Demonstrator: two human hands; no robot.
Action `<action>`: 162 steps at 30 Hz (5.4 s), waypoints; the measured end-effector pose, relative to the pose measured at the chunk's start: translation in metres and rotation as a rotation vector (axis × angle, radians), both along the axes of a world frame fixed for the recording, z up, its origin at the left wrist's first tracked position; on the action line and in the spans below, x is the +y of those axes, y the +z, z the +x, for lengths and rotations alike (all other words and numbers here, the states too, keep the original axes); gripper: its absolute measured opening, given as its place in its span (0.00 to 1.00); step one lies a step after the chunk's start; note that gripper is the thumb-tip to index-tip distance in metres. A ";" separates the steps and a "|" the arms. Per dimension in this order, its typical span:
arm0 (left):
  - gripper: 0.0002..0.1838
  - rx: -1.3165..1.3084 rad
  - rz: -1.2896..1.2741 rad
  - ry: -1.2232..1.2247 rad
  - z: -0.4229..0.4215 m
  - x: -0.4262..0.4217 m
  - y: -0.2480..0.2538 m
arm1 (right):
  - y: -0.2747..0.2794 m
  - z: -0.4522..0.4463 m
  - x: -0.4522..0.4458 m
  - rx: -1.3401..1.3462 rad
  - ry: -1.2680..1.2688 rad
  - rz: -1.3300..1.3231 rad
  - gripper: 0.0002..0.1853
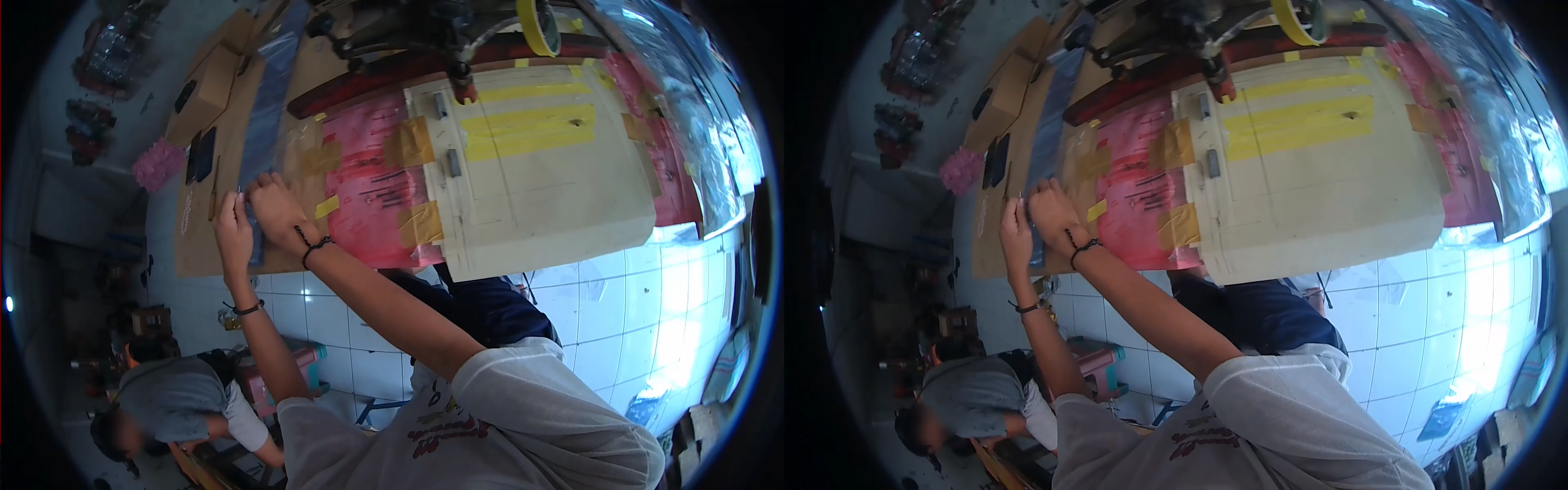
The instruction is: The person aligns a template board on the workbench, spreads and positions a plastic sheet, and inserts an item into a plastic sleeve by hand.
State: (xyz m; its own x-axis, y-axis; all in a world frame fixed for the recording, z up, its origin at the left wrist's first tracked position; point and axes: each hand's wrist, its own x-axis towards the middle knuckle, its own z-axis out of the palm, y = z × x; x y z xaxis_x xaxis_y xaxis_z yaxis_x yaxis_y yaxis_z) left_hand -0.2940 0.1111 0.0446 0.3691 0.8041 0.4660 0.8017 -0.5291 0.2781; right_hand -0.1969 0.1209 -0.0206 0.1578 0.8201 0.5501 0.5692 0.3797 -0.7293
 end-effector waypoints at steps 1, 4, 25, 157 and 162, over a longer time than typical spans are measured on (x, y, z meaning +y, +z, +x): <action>0.16 -0.043 -0.009 0.007 0.000 0.006 -0.003 | -0.001 -0.001 0.002 0.074 0.026 -0.003 0.08; 0.17 -0.146 -0.068 0.008 -0.017 0.031 -0.016 | 0.003 0.002 -0.006 0.232 0.087 -0.009 0.08; 0.17 -0.173 -0.210 -0.039 -0.013 0.035 -0.024 | 0.017 0.013 -0.010 -0.040 -0.138 -0.016 0.09; 0.11 -0.733 -0.515 -0.123 0.018 0.018 -0.027 | 0.025 0.095 0.012 -0.260 0.243 0.117 0.10; 0.12 -0.691 -0.533 -0.124 0.009 0.026 -0.033 | 0.022 0.099 0.014 -0.275 0.266 0.130 0.11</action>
State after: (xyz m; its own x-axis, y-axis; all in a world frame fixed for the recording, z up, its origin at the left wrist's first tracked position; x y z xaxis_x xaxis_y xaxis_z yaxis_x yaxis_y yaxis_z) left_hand -0.2853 0.1373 0.0118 0.2421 0.9513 0.1910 0.3083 -0.2621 0.9145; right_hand -0.0983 0.1351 0.0011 -0.2184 0.7330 0.6442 0.6058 0.6194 -0.4994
